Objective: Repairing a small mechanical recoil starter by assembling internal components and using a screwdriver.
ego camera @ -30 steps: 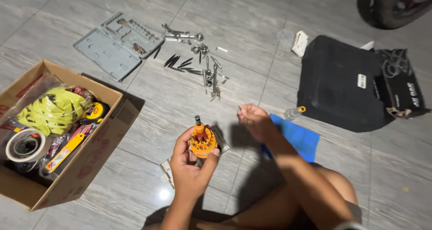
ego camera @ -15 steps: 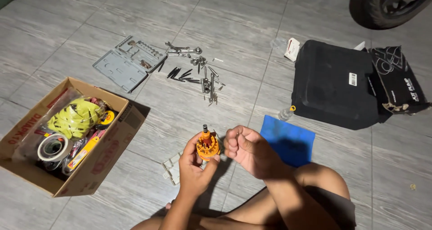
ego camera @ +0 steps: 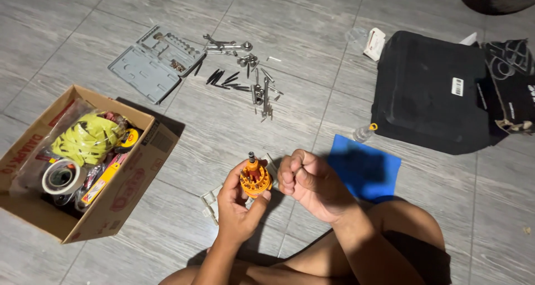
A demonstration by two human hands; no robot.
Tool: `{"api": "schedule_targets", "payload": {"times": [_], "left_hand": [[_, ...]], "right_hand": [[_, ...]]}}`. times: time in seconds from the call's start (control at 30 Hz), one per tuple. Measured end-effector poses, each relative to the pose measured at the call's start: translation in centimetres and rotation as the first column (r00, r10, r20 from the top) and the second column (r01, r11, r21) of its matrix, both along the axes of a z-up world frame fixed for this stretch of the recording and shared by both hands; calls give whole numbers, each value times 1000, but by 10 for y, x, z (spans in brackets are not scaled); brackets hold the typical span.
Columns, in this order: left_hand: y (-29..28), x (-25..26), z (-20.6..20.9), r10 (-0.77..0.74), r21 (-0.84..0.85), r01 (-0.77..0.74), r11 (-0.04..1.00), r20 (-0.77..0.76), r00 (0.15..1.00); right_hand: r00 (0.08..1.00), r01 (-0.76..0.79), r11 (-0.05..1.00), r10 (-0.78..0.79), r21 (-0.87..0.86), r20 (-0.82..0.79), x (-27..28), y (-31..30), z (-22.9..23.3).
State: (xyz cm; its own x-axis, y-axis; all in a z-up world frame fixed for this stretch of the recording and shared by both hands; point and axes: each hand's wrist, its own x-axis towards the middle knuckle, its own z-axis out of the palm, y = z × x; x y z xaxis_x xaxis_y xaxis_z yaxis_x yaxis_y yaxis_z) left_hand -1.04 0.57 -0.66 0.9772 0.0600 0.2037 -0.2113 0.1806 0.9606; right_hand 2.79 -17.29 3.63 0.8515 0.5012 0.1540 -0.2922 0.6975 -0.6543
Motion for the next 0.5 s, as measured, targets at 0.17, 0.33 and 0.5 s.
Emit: {"api": "schedule_targets", "payload": {"times": [0.17, 0.33, 0.5], "left_hand": [[3, 2, -1, 4, -4, -4, 1000, 12, 1000], [3, 1, 2, 4, 13, -5, 1000, 27, 1000], [1, -1, 11, 27, 67, -30, 997, 39, 999]], "right_hand": [[999, -6, 1000, 6, -15, 32, 2, 3, -3], [998, 8, 999, -6, -35, 55, 0, 6, -3], [985, 55, 993, -36, -106, 167, -2, 6, 3]]}}
